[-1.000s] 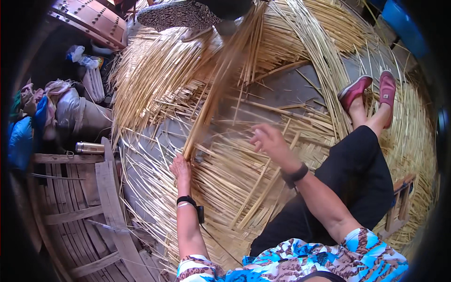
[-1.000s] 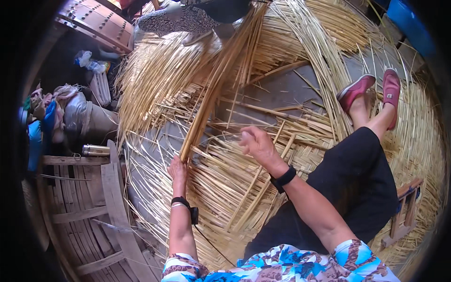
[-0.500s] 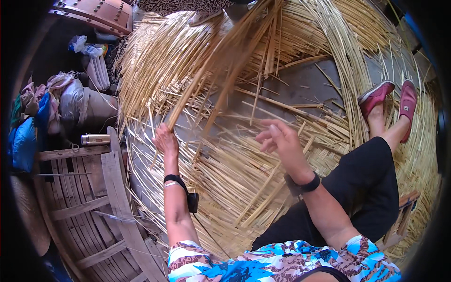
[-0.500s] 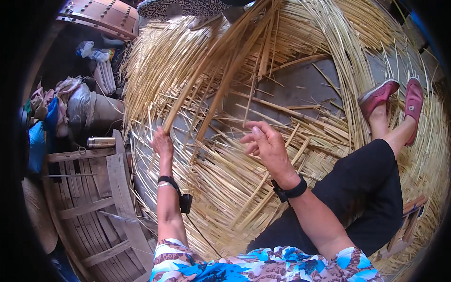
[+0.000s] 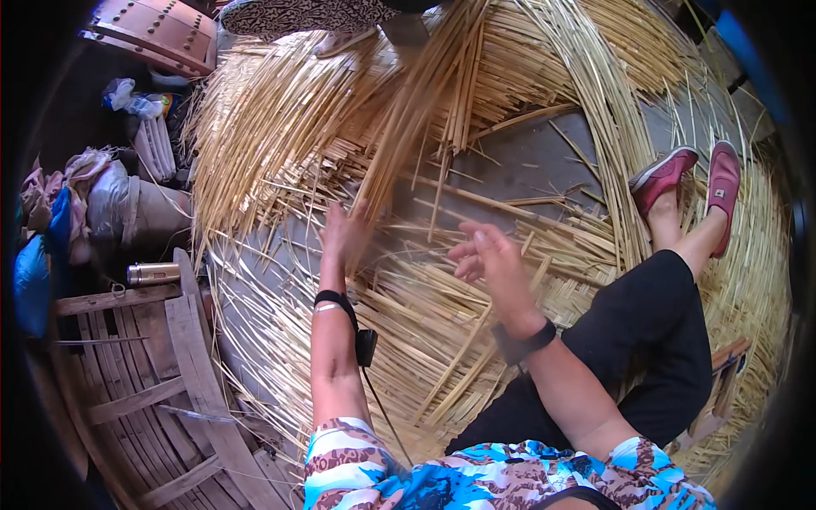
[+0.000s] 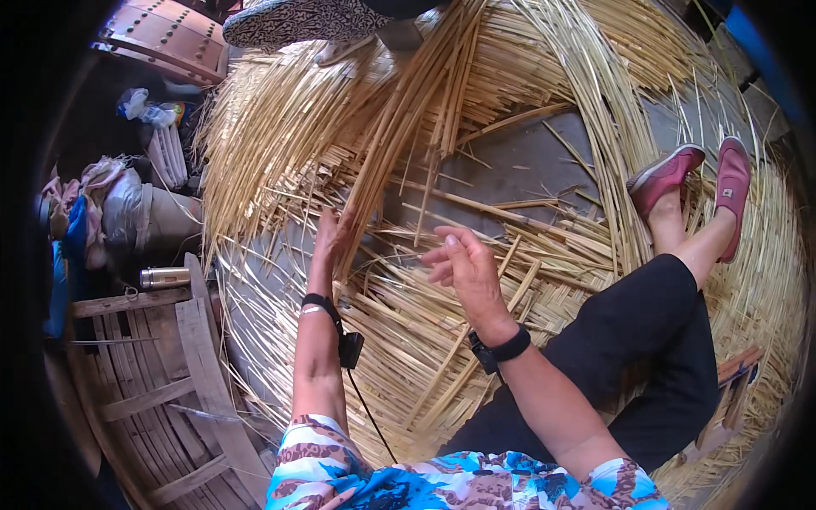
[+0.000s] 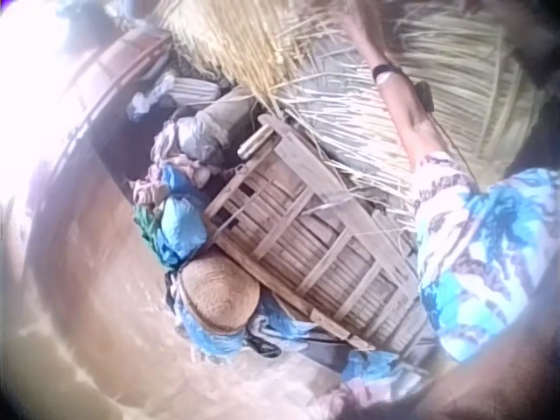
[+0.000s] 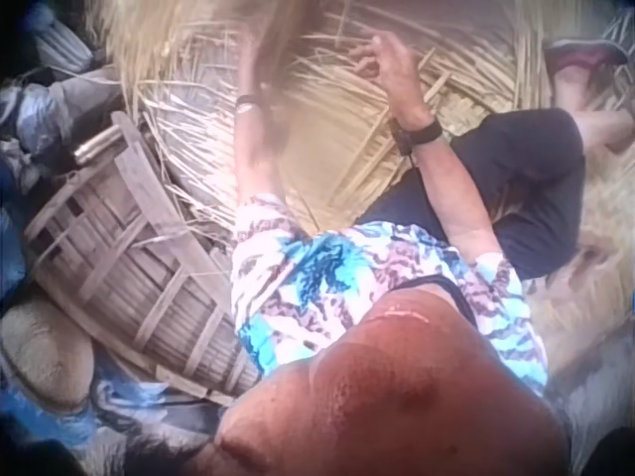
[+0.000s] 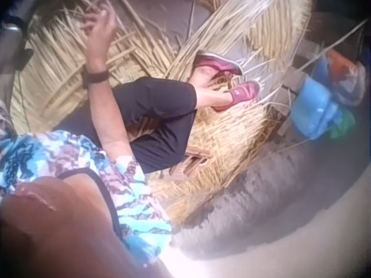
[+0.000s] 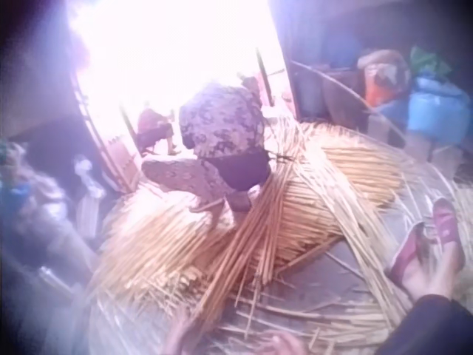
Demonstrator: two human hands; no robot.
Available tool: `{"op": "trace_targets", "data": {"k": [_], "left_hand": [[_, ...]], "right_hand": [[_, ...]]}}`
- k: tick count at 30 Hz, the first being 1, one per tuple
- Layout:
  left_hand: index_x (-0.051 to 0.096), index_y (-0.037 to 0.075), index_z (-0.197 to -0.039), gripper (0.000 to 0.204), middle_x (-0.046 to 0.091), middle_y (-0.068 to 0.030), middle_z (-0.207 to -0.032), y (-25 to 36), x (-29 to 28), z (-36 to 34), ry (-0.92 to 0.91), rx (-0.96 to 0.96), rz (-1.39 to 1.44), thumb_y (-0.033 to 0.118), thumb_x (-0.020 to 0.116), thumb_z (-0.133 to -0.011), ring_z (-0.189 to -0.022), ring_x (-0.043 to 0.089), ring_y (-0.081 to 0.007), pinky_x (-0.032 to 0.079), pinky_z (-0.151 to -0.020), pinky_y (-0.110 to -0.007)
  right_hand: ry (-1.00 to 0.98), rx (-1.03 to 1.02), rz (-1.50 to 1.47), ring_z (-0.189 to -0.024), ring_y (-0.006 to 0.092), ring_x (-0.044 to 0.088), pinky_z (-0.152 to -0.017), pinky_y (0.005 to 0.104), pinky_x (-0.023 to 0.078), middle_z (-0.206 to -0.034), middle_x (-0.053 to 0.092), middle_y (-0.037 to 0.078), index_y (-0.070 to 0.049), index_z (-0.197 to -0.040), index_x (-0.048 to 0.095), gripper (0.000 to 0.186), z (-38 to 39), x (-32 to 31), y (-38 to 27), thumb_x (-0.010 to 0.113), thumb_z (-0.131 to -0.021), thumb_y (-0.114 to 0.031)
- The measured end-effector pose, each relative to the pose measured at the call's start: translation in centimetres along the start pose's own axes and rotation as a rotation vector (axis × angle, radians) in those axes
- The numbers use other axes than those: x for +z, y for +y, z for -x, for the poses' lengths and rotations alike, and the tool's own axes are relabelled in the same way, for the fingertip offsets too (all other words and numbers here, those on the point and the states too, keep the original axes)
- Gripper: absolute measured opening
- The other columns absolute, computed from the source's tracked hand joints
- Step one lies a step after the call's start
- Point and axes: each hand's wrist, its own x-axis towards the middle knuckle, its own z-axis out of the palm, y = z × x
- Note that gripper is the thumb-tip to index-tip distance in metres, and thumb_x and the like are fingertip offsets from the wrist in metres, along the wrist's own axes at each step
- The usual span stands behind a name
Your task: The recorder is weaving a mat using straw or bamboo strips while sitting on the floor.
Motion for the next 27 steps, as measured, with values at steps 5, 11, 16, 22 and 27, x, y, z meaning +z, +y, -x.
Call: {"op": "trace_targets", "data": {"k": [5, 11, 16, 22, 27], "left_hand": [[0.046, 0.0, -0.096, 0.046, 0.062, -0.0259, -0.082, -1.6, 1.6, 0.5, -0.25, 0.129, -0.182, 0.039, 0.063, -0.08, -0.082, 0.059, -0.045, 0.047, -0.073, -0.049], [0.052, 0.011, -0.095, 0.014, 0.059, -0.0083, -0.076, -5.4, -2.3, -3.9, 0.495, 0.183, -0.849, 0.016, 0.056, -0.083, -0.07, 0.059, -0.0262, 0.042, -0.063, -0.04], [0.038, 0.011, -0.128, 0.062, 0.043, -0.0108, -0.124, -10.9, -4.2, -3.2, 0.333, 0.022, -1.113, 0.038, 0.065, -0.079, -0.116, 0.041, -0.0248, 0.037, -0.083, -0.042], [0.029, 0.005, -0.138, 0.114, 0.024, -0.0161, -0.146, -12.2, -2.9, 0.5, -0.153, -0.057, -0.779, 0.068, 0.073, -0.054, -0.133, 0.027, -0.0304, 0.033, -0.098, -0.053], [0.032, 0.004, -0.137, 0.098, 0.028, -0.0166, -0.143, -5.5, -7.6, 5.7, 0.103, 0.169, -0.555, 0.057, 0.072, -0.065, -0.132, 0.028, -0.0332, 0.031, -0.098, -0.055]], "right_hand": [[-0.001, -0.007, 0.026, -0.066, 0.0077, 0.059, -0.061, 0.0206, 0.046, -0.086, 0.066, 0.008, -0.003, -0.117, 0.052, 0.036, 0.1, 0.5, 0.0, 0.041, -0.097, -0.03], [-0.001, -0.008, 0.018, -0.067, 0.0077, 0.06, -0.062, 0.0215, 0.046, -0.086, 0.065, 0.008, -0.002, -0.118, 0.052, 0.037, 0.5, -0.1, -0.4, 0.041, -0.096, -0.031], [0.023, -0.065, -0.021, -0.066, 0.0075, 0.059, -0.062, 0.0217, 0.047, -0.086, 0.065, 0.008, -0.002, -0.117, 0.051, 0.035, 0.2, 0.6, -0.7, 0.041, -0.096, -0.028], [0.09, -0.045, -0.048, -0.062, 0.0091, 0.059, -0.06, 0.0225, 0.047, -0.085, 0.065, 0.01, -0.001, -0.115, 0.052, 0.033, -0.5, -0.1, 1.3, 0.042, -0.096, -0.026], [0.19, -0.055, 0.057, -0.062, 0.0107, 0.061, -0.059, 0.0235, 0.048, -0.088, 0.066, 0.012, -0.001, -0.113, 0.052, 0.032, -1.4, -2.5, 2.8, 0.041, -0.096, -0.025]]}}
